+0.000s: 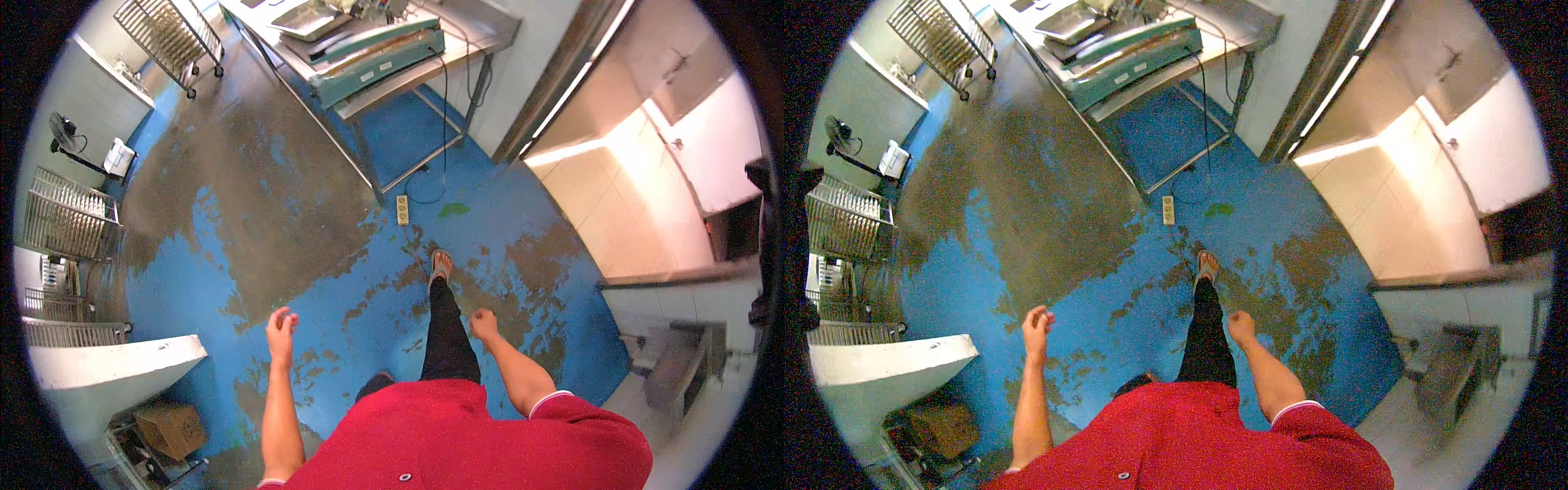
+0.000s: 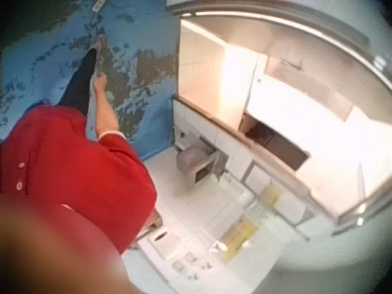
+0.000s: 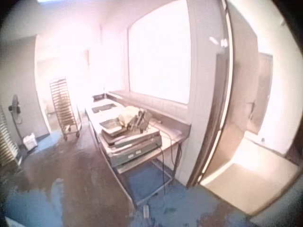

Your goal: The person opens a green-lidded container, removes a small plastic bag, and assembles small metal pins into a cylindrical component on a stainless steel counter. They then move to a wall socket, unplug a cord, and plug it into another socket.

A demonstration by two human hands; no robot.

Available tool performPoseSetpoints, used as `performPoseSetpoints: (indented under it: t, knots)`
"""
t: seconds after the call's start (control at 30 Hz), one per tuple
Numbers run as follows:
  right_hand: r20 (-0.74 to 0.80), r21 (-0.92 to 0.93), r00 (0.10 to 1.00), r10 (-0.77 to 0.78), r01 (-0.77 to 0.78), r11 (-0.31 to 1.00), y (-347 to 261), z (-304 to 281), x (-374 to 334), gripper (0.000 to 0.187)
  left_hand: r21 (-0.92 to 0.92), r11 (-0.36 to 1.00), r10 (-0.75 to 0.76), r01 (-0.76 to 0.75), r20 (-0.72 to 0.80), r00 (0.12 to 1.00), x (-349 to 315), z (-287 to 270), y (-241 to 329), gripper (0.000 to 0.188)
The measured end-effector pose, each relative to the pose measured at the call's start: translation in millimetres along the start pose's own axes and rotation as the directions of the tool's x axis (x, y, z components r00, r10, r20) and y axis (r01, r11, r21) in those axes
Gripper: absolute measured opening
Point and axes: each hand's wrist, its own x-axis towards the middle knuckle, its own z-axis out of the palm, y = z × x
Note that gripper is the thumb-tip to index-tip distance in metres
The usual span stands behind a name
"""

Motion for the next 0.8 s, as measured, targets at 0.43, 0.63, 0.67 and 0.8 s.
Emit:
performPoseSetpoints:
  t: [0.43, 0.63, 0.67, 0.8]
  knots:
    - [0.024, -0.26, 0.873, -0.488, 0.476, 0.84, -120, 267, 629, 0.017, 0.764, 0.631, -0.316, -0.133, 0.41, 0.856, 113, 384, -129, 0.093]
    - [-0.101, -0.462, 0.83, -0.548, 0.449, 0.765, -108, 346, 784, 0.023, 0.688, 0.636, -0.034, -0.35, 0.478, 0.878, 384, 546, -286, 0.093]
    - [-0.238, -0.513, 0.755, -0.611, 0.437, 0.739, -111, 351, 808, 0.024, 0.701, 0.614, 0.064, -0.362, 0.413, 0.909, 414, 574, -305, 0.096]
    - [-0.269, -0.259, 0.775, -0.572, 0.514, 0.818, -127, 370, 865, 0.035, 0.769, 0.574, 0.148, -0.28, 0.239, 0.96, 491, 645, -353, 0.098]
